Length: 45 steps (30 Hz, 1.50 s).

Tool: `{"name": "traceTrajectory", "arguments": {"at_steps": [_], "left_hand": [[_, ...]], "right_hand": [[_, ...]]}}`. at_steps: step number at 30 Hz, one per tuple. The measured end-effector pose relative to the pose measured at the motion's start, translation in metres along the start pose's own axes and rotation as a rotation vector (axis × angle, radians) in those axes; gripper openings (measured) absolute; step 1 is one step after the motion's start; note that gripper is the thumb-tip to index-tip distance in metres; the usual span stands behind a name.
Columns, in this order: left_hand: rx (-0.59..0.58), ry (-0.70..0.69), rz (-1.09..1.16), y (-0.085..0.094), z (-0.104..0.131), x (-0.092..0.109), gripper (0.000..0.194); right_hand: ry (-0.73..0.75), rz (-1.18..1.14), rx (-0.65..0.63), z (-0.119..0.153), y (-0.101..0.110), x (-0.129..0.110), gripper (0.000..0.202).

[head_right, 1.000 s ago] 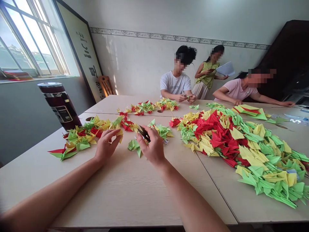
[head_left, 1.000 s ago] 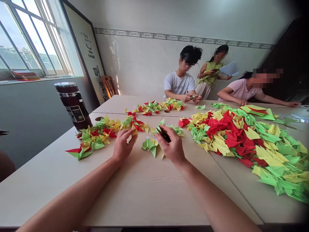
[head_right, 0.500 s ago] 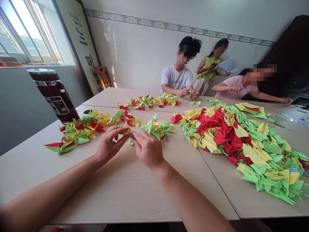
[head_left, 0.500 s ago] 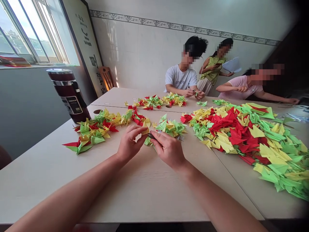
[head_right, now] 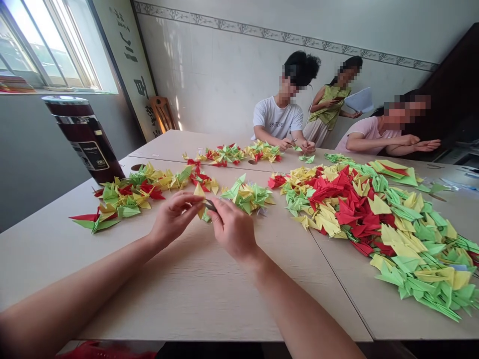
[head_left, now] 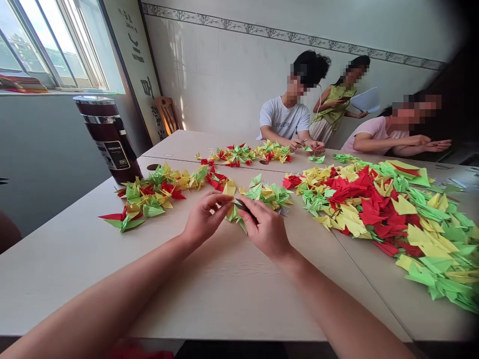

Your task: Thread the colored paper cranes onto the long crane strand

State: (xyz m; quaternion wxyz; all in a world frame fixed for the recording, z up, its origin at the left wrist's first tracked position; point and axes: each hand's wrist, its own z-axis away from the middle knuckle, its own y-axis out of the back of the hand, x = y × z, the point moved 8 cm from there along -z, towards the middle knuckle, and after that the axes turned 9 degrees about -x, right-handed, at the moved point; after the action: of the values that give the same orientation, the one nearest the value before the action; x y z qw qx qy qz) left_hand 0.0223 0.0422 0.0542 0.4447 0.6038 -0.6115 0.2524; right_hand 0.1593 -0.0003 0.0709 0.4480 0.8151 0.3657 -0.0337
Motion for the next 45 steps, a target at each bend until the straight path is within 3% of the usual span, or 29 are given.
{"name": "traceTrajectory", "arguments": {"at_steps": [5, 9, 27, 45], "left_hand": [[0.023, 0.416, 0.76, -0.013, 0.004, -0.04, 0.018], [0.002, 0.564, 1.005, -0.024, 0.008, -0.045, 0.012], [-0.182, 0.536, 1.017, -0.037, 0.013, -0.035, 0.019], [-0.165, 0.59, 0.955, -0.039, 0.016, -0.039, 0.02]], "right_hand": [[-0.033, -0.208, 0.049, -0.001, 0.004, 0.007, 0.029], [0.01, -0.239, 0.017, -0.002, 0.003, 0.002, 0.03], [-0.073, -0.081, -0.014, -0.002, -0.005, 0.008, 0.027], [-0.107, -0.05, -0.046, -0.001, -0.011, 0.017, 0.025]]}}
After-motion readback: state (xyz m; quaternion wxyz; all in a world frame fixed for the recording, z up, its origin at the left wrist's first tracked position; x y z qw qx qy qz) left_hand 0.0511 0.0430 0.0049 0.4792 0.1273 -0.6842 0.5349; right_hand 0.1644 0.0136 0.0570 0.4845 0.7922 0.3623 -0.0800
